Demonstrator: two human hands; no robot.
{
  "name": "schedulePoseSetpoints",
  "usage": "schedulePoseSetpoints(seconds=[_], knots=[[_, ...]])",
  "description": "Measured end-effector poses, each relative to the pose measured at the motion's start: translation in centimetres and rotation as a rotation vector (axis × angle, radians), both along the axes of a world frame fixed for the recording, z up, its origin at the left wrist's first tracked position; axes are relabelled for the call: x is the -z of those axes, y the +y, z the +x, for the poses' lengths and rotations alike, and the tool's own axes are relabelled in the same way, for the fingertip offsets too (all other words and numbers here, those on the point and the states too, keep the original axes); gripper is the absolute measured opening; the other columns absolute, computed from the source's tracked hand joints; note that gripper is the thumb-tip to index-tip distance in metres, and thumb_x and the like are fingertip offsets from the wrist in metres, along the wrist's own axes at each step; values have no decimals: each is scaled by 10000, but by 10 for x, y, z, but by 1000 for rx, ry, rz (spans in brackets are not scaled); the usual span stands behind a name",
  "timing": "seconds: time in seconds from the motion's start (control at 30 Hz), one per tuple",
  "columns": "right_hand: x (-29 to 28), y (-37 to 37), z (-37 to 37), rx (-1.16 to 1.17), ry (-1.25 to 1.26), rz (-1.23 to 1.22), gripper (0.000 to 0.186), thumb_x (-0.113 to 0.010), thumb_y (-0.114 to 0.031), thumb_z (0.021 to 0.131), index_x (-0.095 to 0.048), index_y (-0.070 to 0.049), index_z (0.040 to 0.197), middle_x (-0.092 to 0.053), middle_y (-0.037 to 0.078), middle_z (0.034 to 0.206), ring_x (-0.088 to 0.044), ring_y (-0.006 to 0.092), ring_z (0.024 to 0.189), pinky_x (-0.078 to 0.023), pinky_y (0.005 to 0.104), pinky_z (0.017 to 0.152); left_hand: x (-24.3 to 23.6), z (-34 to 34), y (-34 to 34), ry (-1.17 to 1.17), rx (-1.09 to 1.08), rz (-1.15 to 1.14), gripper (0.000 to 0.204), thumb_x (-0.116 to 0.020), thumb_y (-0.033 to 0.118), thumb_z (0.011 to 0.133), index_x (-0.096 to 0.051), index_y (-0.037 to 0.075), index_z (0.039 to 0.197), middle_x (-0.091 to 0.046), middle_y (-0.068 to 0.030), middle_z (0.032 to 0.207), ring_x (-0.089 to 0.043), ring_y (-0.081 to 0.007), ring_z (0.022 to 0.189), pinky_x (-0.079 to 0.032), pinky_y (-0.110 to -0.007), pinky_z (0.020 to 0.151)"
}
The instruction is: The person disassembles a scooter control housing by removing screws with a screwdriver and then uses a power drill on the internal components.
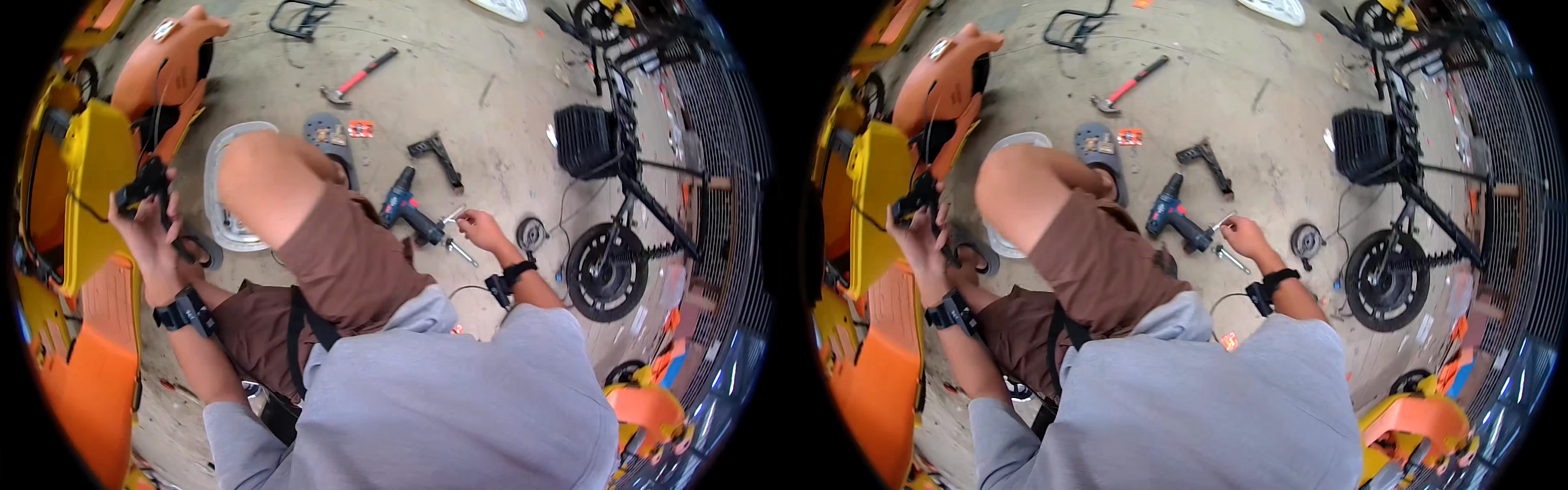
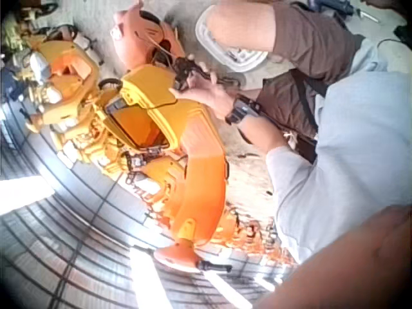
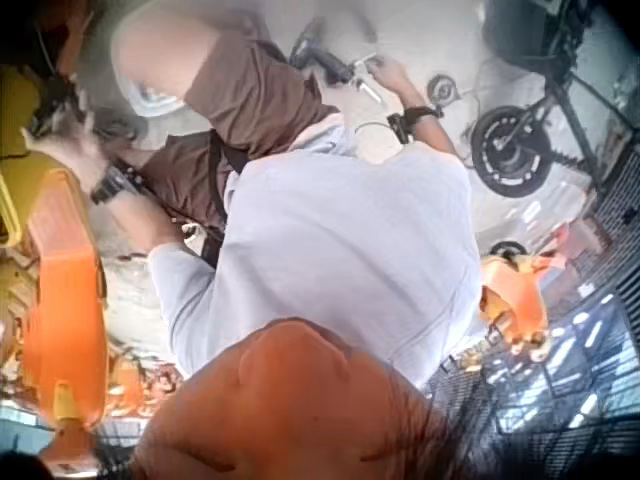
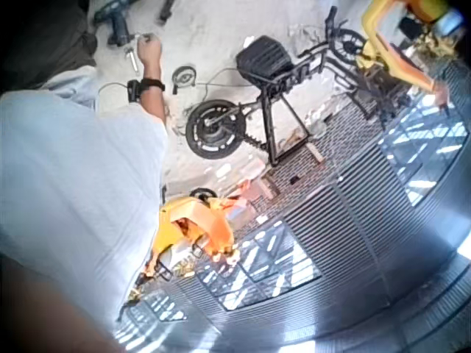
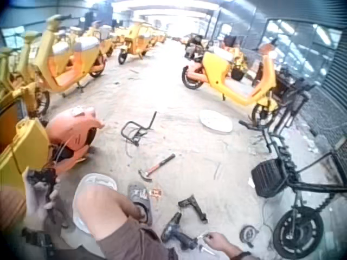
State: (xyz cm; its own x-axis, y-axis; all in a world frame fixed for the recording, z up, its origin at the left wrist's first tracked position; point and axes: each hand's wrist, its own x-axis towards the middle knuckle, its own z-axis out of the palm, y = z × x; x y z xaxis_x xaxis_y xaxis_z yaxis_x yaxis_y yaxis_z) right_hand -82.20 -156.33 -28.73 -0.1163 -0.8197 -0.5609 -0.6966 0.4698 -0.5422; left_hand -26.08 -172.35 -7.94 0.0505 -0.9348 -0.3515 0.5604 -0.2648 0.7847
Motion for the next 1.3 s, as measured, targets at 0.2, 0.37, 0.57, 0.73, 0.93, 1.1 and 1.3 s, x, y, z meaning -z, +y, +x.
schedulePoseSetpoints(seconds=[0.2, 0.37, 0.57, 0.73, 0.93, 1.1, 1.3], knots=[[124, 106, -22, 223, 162, 167, 255, -666, -224, 816, -685, -34, 985, -705, 150, 854, -690, 266, 762, -553, 367, 726, 16, 10, 5, -69, -28, 46, 789, -426, 598, 909, -389, -47, 1361, -522, -190, 1312, -446, -153, 701, -319, -188, 332], [118, 91, 1, 73, 367, 211, 336, -751, -232, 760, -636, -106, 1049, -651, 154, 1072, -623, 344, 1034, -507, 443, 878, 36, 40, 1, -47, -4, 61, 798, -507, 536, 901, -326, -47, 1415, -485, -164, 1367, -427, -142, 722, -345, -179, 404], [139, 77, 1, -41, 558, 344, 218, -559, -69, 851, -613, -74, 1062, -626, 155, 1106, -605, 324, 1078, -520, 427, 879, 41, 37, -10, 124, -61, 4, 765, -614, 428, 877, -334, -52, 1403, -462, -165, 1380, -427, -191, 841, -371, -230, 610], [126, 87, -16, -124, 620, 273, 188, -573, -125, 852, -607, -70, 1028, -686, 134, 998, -661, 334, 961, -529, 447, 810, 37, 24, -12, 123, -33, -90, 755, -646, 441, 868, -367, -42, 1377, -438, -187, 1401, -443, -225, 917, -395, -298, 760], [25, 34, -36, 371, 111, -329, 290, -609, -118, 899, -525, 28, 1135, -710, 193, 921, -700, 284, 835, -541, 381, 725, 41, 32, -7, -38, -20, -273, 841, -689, 419, 835, -297, -22, 1434, -367, -218, 1437, -477, -259, 1089, -412, -357, 953], [-169, -78, 38, 517, -685, -641, 279, -574, -52, 938, -502, 1, 1202, -672, 227, 1073, -670, 238, 946, -529, 324, 747, 24, 0, 10, -450, -125, -343, 816, -719, 383, 759, -393, -9, 1396, -511, -170, 1309, -560, -254, 1104, -444, -361, 967], [-310, -156, 205, 11, -1245, -729, 296, -537, -40, 943, -489, 11, 1230, -651, 244, 1096, -673, 266, 925, -539, 351, 762, 8, -12, 18, -480, -169, -583, 1015, -889, 106, 592, -334, 24, 1437, -482, -148, 1340, -563, -240, 1096, -481, -383, 952]])
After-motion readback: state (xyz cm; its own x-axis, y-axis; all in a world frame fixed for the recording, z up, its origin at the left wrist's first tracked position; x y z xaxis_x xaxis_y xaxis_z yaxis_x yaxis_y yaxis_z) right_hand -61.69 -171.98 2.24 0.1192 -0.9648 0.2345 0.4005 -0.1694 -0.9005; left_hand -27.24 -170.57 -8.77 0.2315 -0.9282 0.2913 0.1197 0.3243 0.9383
